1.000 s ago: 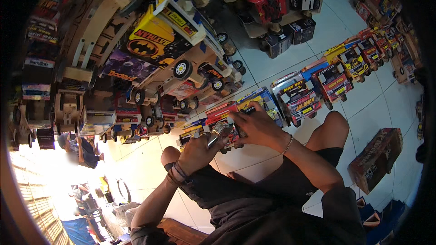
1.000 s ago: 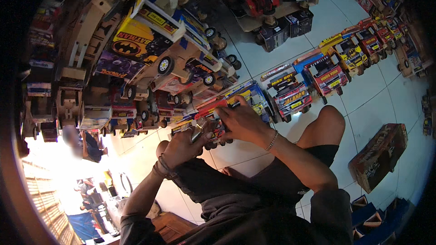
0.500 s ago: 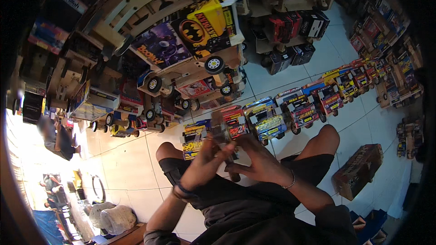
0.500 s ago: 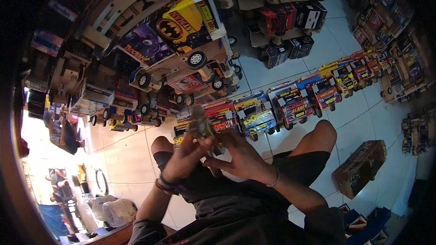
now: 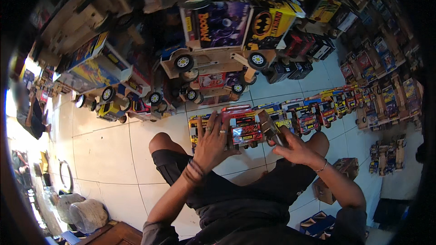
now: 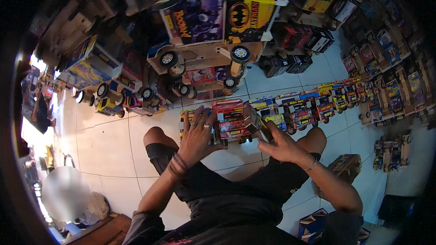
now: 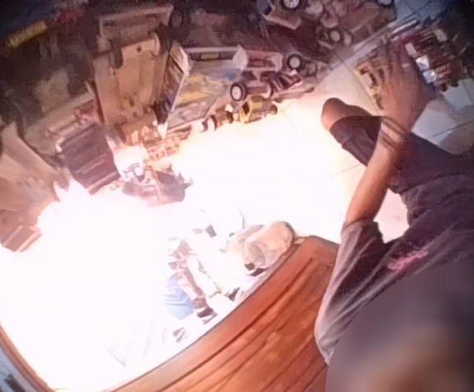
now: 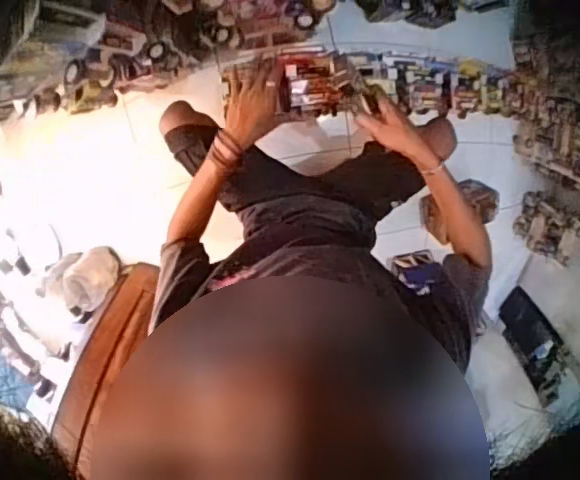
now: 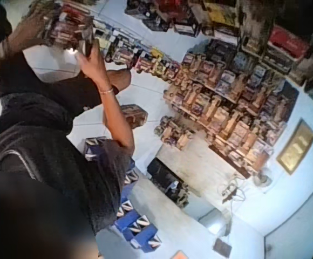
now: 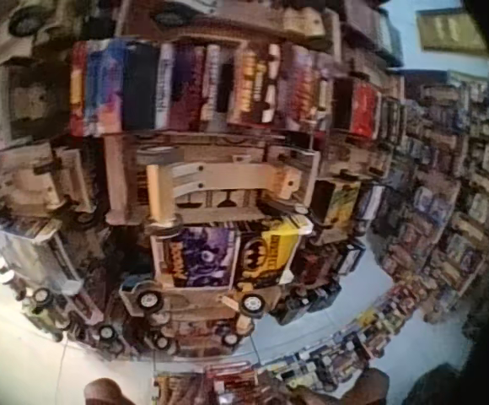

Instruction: The person sits on the floor in a toy store and assembles small wooden toy cars. They use a hammer to drive nails into the wooden frames and a utility knife to cut parts or packaging. The person handles multiple toy car kits, placing them in a line as they work.

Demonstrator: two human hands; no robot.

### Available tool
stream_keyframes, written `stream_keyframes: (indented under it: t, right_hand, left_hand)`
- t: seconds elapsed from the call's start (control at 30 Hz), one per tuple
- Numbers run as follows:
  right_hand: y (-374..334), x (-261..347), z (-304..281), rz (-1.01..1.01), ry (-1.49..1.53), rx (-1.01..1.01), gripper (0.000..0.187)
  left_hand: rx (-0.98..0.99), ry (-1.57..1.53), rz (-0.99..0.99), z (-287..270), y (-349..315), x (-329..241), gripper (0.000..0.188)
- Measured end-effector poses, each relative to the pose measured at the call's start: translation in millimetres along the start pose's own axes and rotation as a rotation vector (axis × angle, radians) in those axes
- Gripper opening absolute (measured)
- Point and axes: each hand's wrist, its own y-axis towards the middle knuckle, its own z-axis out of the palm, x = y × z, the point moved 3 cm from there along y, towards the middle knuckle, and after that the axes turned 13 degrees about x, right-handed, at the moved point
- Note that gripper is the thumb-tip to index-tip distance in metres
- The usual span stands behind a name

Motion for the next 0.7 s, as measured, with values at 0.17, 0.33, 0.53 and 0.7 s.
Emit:
stream_keyframes:
  t: [0.17, 0.33, 0.53, 0.7]
  right_hand:
    - [15, 29, -1, 0.183, -0.224, 0.034, 0.059]
    - [26, 63, 9, 0.294, -0.277, 0.280, 0.074]
    - [47, 59, 27, 0.512, -0.194, 0.351, 0.079]
    - [62, 53, 21, 0.497, -0.237, 0.396, 0.081]
  left_hand:
    - [0.057, -0.053, 0.095, 29, 21, 24, 0.128]
    - [0.124, -0.083, 0.083, 43, 28, 37, 0.113]
    - [0.128, -0.109, 0.033, 48, 30, 43, 0.106]
    - [0.100, -0.158, 0.035, 50, 29, 44, 0.103]
